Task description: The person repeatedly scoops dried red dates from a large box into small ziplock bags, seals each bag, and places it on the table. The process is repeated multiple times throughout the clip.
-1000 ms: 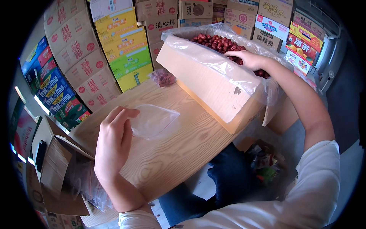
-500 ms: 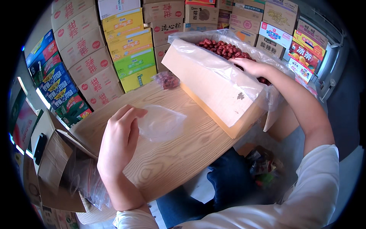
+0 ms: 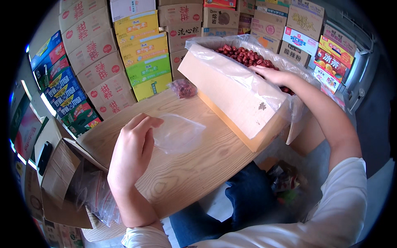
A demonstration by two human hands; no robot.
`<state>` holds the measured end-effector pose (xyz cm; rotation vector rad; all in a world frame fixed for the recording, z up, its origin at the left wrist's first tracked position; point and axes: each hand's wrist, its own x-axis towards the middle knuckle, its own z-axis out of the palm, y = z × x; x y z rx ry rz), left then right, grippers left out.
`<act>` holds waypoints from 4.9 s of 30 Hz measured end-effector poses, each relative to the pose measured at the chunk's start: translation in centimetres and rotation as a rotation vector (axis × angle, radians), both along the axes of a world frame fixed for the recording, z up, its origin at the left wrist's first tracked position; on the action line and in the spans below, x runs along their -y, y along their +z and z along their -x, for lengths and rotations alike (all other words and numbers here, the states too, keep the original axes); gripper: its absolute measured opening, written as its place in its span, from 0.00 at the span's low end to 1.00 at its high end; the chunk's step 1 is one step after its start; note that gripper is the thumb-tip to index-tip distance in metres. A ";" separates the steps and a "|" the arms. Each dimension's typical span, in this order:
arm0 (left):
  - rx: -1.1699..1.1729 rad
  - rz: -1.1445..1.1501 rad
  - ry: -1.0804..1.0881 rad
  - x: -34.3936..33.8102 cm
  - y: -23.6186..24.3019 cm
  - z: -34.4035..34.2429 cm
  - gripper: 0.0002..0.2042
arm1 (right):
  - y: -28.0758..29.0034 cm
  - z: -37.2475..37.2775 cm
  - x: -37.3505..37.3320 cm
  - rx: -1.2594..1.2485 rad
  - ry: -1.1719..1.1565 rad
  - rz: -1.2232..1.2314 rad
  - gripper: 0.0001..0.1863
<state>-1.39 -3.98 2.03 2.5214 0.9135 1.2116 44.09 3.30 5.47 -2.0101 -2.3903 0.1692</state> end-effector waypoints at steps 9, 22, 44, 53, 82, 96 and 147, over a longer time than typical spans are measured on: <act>-0.007 -0.004 0.020 -0.1 -0.1 -0.1 0.10 | -0.6 -0.7 -1.0 -0.066 0.045 -0.043 0.31; -0.144 0.073 0.096 -0.9 -1.4 0.3 0.12 | -0.9 -1.0 -1.9 -0.041 0.071 -0.108 0.30; -0.168 0.119 0.070 -1.1 -1.9 0.1 0.13 | -0.7 -0.3 -1.5 0.021 0.067 -0.130 0.30; -0.144 0.170 0.064 -1.4 -2.1 -0.4 0.15 | -0.4 -0.2 -1.1 0.005 -0.131 -0.272 0.24; -0.091 0.346 0.136 -5.9 -4.7 0.3 0.18 | 1.5 25.0 0.6 -1.717 -0.060 0.522 0.14; 0.289 0.394 0.185 -7.7 -5.3 -0.3 0.17 | -8.0 34.6 -1.8 -2.075 -0.200 0.112 0.13; -0.061 0.212 0.133 -6.3 -5.7 -1.9 0.20 | 6.1 -1.9 2.6 0.019 -0.521 -0.225 0.41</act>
